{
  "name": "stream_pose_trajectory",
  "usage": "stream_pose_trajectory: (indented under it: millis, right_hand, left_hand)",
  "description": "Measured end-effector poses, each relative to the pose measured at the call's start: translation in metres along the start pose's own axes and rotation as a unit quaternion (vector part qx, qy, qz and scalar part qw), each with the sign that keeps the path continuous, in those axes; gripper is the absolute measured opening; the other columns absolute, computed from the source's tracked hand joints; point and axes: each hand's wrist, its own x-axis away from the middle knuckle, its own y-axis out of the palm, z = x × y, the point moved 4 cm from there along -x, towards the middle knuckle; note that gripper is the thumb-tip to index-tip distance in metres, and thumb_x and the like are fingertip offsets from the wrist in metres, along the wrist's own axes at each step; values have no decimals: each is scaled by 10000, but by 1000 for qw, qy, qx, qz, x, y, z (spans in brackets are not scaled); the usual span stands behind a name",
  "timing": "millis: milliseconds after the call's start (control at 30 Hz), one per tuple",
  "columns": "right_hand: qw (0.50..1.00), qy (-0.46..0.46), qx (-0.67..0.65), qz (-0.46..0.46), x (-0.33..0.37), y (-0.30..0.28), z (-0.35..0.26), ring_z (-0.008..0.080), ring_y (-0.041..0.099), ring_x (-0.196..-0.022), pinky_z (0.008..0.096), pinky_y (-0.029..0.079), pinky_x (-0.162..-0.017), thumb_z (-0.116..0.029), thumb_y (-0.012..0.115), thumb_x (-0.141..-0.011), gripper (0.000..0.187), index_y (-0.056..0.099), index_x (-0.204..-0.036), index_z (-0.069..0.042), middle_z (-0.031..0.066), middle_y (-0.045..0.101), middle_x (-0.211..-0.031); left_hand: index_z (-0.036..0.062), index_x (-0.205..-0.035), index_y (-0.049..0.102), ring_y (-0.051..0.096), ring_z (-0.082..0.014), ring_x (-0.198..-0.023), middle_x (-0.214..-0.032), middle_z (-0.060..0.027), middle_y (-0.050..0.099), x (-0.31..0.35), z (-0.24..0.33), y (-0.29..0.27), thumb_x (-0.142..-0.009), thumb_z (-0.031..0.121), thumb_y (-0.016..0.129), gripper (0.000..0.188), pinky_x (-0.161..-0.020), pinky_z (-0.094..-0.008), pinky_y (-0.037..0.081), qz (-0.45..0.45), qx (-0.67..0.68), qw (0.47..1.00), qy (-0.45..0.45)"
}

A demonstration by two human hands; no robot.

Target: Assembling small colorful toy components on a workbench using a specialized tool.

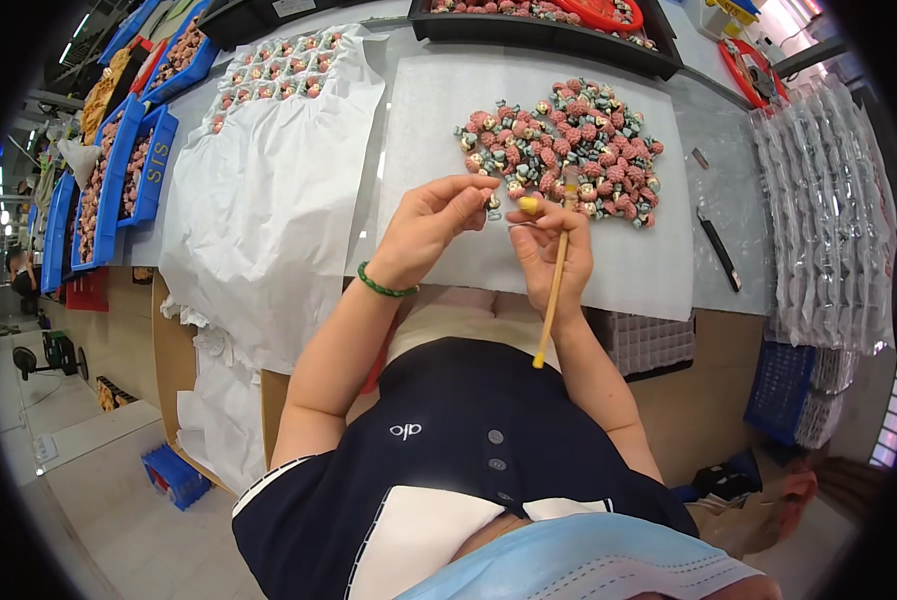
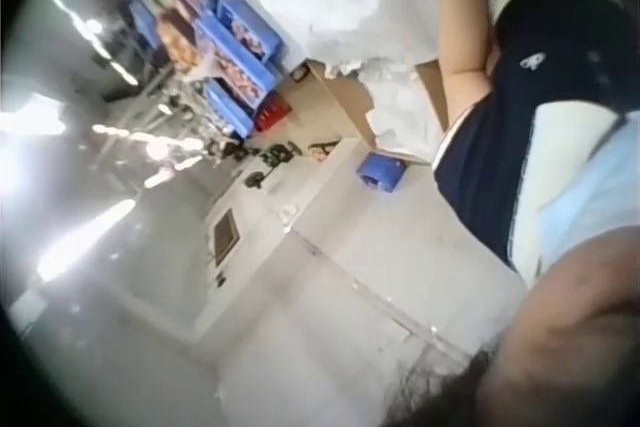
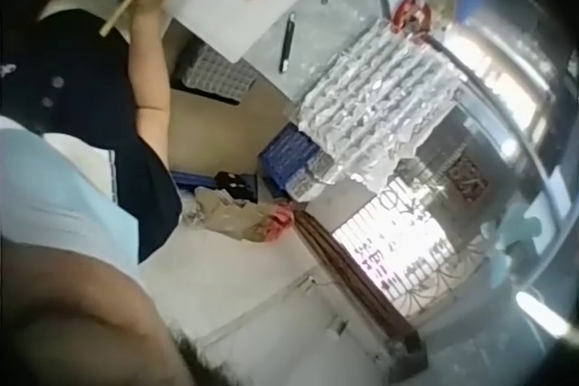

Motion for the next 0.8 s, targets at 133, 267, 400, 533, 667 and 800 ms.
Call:
stream_pose_trajectory:
  millis: [133, 267, 400, 533, 667, 800]
  right_hand:
    - [998, 56, -3, 6, 15, 5, 15, 121, 540, -865, 230, 459, -746, 56, 586, -779, 235, 410, -914, -23, 122, 531, -980]
    - [999, 24, 23, 5, 15, 8, 15, 113, 538, -845, 211, 453, -723, 53, 587, -781, 228, 412, -907, -22, 125, 536, -971]
    - [999, 11, 40, 16, 18, 10, 19, 106, 538, -792, 197, 442, -685, 44, 600, -777, 227, 412, -886, -22, 136, 544, -970]
    - [996, -23, 85, 9, 17, 14, 17, 125, 554, -756, 213, 454, -672, 31, 632, -757, 231, 425, -845, -22, 140, 563, -933]
    - [974, -109, 196, -12, 11, 10, 13, 139, 569, -757, 224, 464, -680, 34, 641, -746, 224, 438, -821, -22, 144, 573, -909]
    - [955, -171, 242, -24, 9, 13, 7, 161, 588, -748, 241, 476, -658, 32, 648, -736, 210, 459, -814, -18, 141, 587, -883]
  left_hand:
    - [-30, -1098, 530, 540, -122, -865, -1013, -95, 578, 9, -12, 11, -886, 97, 474, 253, -769, -244, 439, 25, 64, 997, 25]
    - [-39, -1094, 529, 547, -135, -885, -1009, -107, 586, 9, -23, -2, -863, 65, 508, 254, -787, -260, 443, 33, 21, 998, 39]
    - [-42, -1080, 536, 549, -144, -897, -994, -109, 591, 11, -23, -7, -855, 62, 522, 249, -804, -270, 443, 58, 1, 998, 39]
    - [-38, -1081, 527, 553, -168, -931, -1015, -123, 582, 12, -29, -10, -857, 64, 517, 247, -826, -285, 447, 55, 53, 996, 41]
    - [-30, -1102, 504, 554, -192, -966, -1055, -144, 569, 12, -31, -7, -863, 71, 505, 260, -837, -295, 451, 59, 156, 986, 21]
    - [-24, -1111, 500, 547, -189, -985, -1076, -154, 562, 12, -29, -10, -873, 88, 493, 263, -843, -297, 447, 43, 97, 994, 32]
